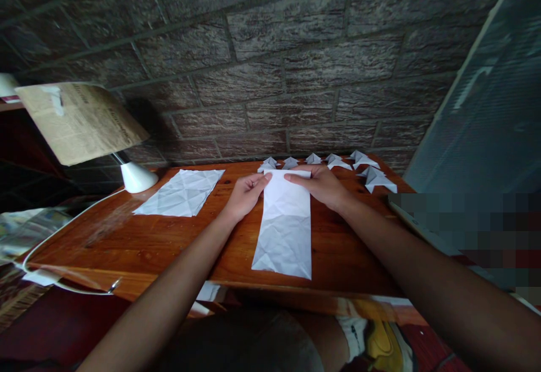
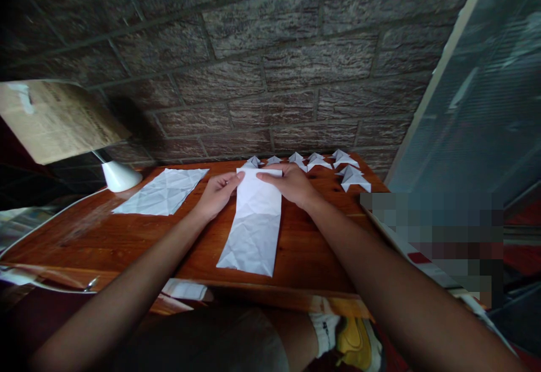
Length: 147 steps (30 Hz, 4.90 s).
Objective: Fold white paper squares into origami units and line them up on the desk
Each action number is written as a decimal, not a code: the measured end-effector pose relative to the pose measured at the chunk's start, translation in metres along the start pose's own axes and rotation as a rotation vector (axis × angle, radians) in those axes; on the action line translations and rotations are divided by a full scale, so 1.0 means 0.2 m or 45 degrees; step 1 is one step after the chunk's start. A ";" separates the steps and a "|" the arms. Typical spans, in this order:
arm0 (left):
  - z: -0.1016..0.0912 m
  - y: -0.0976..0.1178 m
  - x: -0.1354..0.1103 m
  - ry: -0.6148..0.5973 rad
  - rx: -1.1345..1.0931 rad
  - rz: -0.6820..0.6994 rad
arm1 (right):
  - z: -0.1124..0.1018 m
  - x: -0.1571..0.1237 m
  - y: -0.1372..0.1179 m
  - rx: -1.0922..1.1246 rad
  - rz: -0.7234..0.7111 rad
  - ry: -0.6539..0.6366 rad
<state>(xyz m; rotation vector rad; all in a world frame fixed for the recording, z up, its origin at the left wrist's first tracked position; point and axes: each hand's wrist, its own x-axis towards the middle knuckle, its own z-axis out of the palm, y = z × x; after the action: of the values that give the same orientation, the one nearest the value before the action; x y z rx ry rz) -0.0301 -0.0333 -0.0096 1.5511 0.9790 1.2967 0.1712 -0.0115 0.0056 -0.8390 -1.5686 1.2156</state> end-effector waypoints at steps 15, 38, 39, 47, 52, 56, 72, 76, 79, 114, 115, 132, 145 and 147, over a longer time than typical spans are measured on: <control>0.02 0.01 -0.03 -0.129 -0.055 -0.090 | -0.01 0.01 0.00 -0.003 -0.030 0.045; 0.03 0.01 -0.03 -0.151 -0.028 -0.088 | -0.01 0.01 -0.01 0.023 -0.002 0.062; 0.03 0.01 -0.03 -0.156 -0.023 -0.094 | -0.01 0.00 -0.02 0.024 -0.006 0.068; 0.03 0.00 -0.02 -0.129 -0.016 -0.067 | -0.01 -0.01 -0.07 0.131 -0.038 0.054; 0.03 0.01 -0.02 -0.044 -0.027 -0.047 | -0.02 0.01 -0.07 0.173 -0.079 0.149; 0.03 0.02 -0.02 -0.027 -0.033 -0.070 | -0.02 0.01 -0.06 0.165 -0.103 0.184; 0.03 0.02 -0.02 0.005 -0.023 -0.113 | -0.03 0.00 -0.08 0.225 0.039 0.100; 0.02 0.01 -0.02 0.055 -0.029 -0.076 | -0.02 -0.01 -0.05 0.175 0.133 -0.057; 0.03 0.02 -0.02 0.087 -0.027 -0.080 | -0.01 -0.01 -0.03 0.162 0.132 -0.042; 0.03 0.02 -0.02 0.059 -0.105 -0.104 | -0.01 -0.01 -0.02 0.038 0.189 -0.136; 0.03 0.02 -0.02 0.062 -0.115 -0.104 | -0.01 -0.01 -0.02 0.041 0.189 -0.133; 0.02 0.01 -0.02 0.080 -0.125 -0.104 | -0.01 -0.01 -0.01 0.025 0.223 -0.166; -0.02 -0.04 0.02 0.228 0.042 0.082 | 0.01 -0.03 -0.04 -0.122 0.363 -0.299; -0.03 -0.05 0.02 0.232 0.046 0.078 | 0.00 -0.03 -0.04 -0.125 0.390 -0.322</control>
<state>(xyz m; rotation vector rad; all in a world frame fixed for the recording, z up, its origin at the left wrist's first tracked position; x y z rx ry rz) -0.0350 -0.0254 -0.0168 1.5205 1.0802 1.4910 0.1724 -0.0194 0.0115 -1.0508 -1.7585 1.5209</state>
